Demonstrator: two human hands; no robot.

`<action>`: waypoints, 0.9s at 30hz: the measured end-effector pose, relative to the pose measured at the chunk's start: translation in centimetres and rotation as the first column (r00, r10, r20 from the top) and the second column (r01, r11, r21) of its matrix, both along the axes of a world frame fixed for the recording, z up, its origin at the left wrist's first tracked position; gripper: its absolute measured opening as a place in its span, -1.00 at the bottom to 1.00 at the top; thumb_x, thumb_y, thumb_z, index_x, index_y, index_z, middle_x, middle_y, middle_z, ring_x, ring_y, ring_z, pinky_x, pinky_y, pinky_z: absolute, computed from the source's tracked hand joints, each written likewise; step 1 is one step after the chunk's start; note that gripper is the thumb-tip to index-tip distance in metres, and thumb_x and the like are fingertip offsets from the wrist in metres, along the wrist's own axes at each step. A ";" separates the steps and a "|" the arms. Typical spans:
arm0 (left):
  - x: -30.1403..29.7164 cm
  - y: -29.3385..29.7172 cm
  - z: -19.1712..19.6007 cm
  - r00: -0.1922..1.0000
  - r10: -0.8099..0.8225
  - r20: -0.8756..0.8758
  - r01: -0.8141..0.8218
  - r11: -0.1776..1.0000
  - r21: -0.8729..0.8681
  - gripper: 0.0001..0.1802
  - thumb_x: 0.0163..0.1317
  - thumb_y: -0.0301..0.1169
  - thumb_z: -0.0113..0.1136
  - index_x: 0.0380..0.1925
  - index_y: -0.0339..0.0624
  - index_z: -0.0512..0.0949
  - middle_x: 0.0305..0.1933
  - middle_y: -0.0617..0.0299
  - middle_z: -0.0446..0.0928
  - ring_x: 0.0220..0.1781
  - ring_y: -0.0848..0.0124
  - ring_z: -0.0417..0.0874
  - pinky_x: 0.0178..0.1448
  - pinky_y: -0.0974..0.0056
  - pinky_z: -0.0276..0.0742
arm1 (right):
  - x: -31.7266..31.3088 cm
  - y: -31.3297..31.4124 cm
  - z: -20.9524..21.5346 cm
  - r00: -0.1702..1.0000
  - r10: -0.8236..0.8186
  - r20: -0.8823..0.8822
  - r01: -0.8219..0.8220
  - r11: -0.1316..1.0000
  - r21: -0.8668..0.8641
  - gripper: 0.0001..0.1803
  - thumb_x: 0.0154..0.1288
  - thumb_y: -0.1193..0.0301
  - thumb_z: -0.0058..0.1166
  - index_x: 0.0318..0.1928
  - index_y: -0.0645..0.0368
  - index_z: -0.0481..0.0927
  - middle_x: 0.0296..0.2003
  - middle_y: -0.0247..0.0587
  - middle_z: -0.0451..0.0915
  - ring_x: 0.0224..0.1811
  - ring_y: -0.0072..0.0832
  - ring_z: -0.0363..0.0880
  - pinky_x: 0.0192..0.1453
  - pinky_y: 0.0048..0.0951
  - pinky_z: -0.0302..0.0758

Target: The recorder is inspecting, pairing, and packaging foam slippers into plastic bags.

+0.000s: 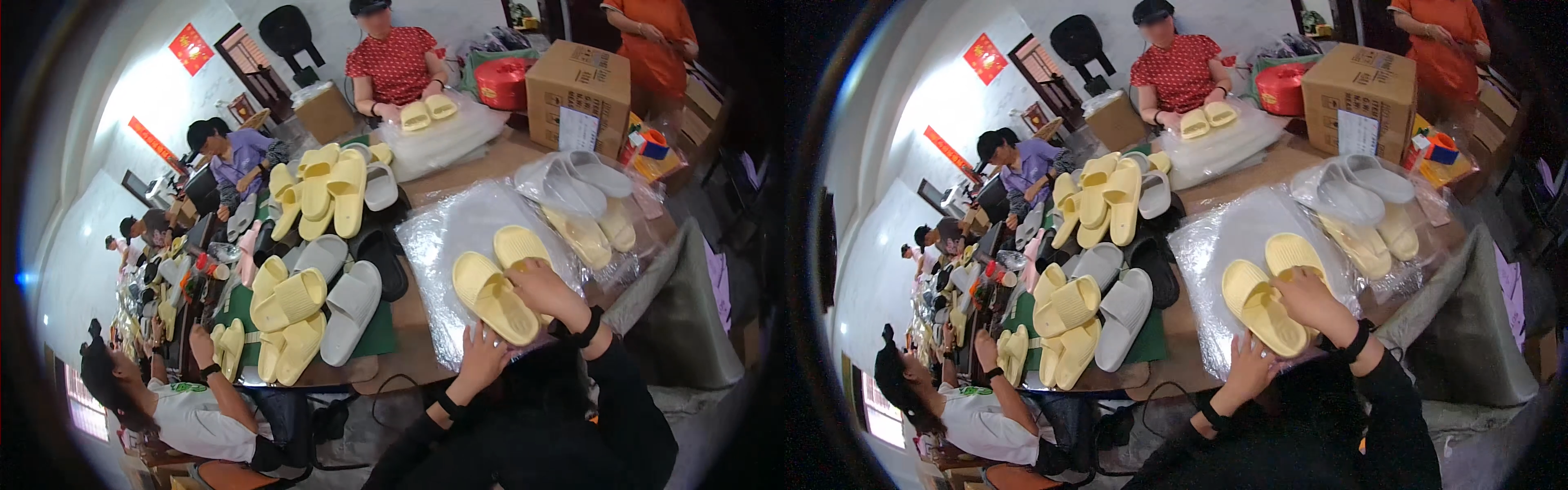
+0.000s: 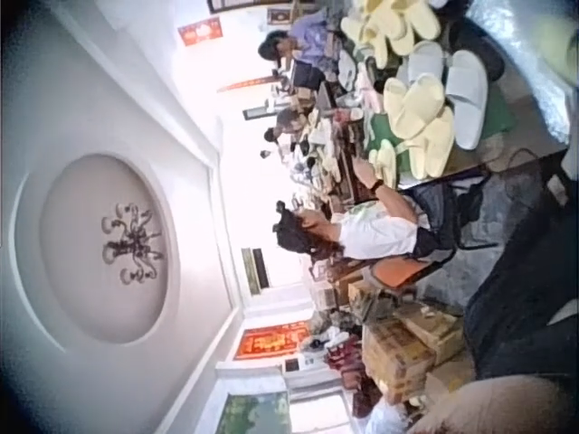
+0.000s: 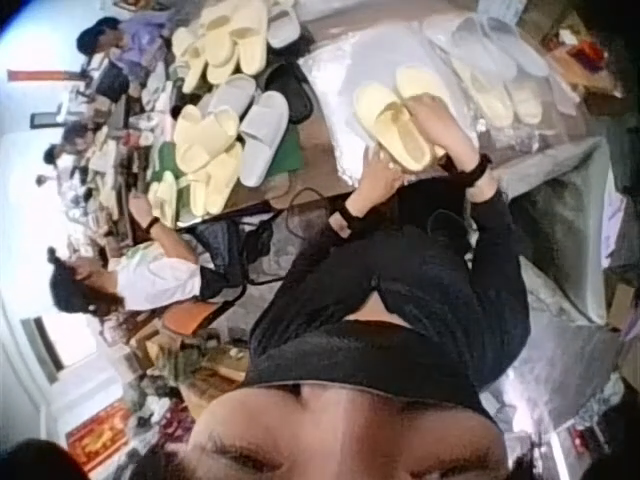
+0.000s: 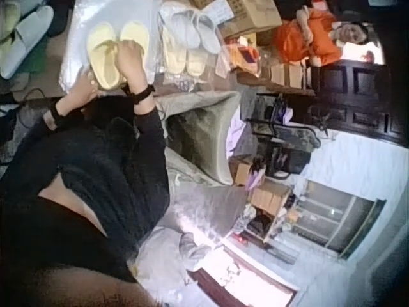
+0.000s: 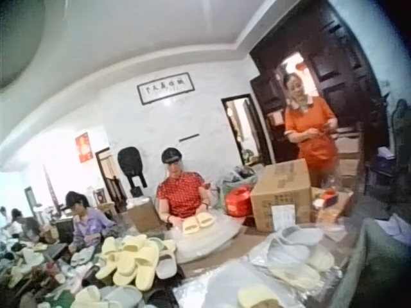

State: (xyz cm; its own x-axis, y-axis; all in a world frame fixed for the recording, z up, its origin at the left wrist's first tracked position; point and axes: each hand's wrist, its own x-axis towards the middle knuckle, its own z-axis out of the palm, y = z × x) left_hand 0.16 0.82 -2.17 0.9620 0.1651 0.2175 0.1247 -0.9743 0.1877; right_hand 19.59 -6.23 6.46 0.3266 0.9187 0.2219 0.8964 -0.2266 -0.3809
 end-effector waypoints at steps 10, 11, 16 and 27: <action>0.9 -0.2 0.1 1.000 0.018 0.006 -0.018 1.000 -0.020 -0.53 0.14 -0.10 0.14 0.07 0.07 0.48 0.19 0.03 0.33 0.31 -0.12 0.18 0.33 -0.28 -0.05 | 1.9 4.5 -2.9 0.979 0.059 -0.197 -0.132 0.915 -0.382 -0.45 0.15 0.03 0.06 -0.02 0.21 0.51 -0.26 0.26 0.53 -0.19 0.07 0.54 -0.07 -0.11 0.46; 0.4 0.1 -0.5 0.999 0.034 -0.015 -0.033 0.999 0.013 -0.52 0.15 -0.08 0.12 0.08 0.08 0.47 0.21 0.05 0.33 0.31 -0.11 0.18 0.32 -0.26 -0.04 | 1.0 4.3 -1.6 0.974 0.084 -0.209 -0.151 0.932 -0.331 -0.48 0.16 0.09 0.06 0.00 0.23 0.50 -0.29 0.23 0.54 -0.24 0.00 0.56 -0.15 -0.16 0.48; -0.1 0.2 -2.1 0.998 0.024 -0.062 -0.025 1.000 -0.008 -0.41 0.20 -0.06 0.00 0.24 0.11 0.27 0.29 0.23 0.30 0.38 0.17 0.16 0.38 -0.16 -0.12 | -0.3 0.4 1.5 0.834 0.142 -0.534 -0.298 0.929 -0.218 -0.51 0.22 0.20 0.05 0.08 0.24 0.44 -0.30 0.04 0.57 -0.33 -0.22 0.57 -0.28 -0.32 0.48; 1.1 2.2 2.9 0.965 0.034 0.260 -0.022 0.999 -0.048 -0.40 0.17 -0.28 -0.01 0.26 -0.10 0.26 0.31 0.01 0.25 0.25 0.05 0.34 0.18 0.06 0.30 | 0.4 -9.6 2.6 -0.083 0.187 -0.979 -0.670 0.717 0.194 -0.38 0.22 0.56 0.09 0.27 0.37 0.19 0.24 -0.14 0.31 0.25 -0.50 0.24 0.29 -0.47 0.20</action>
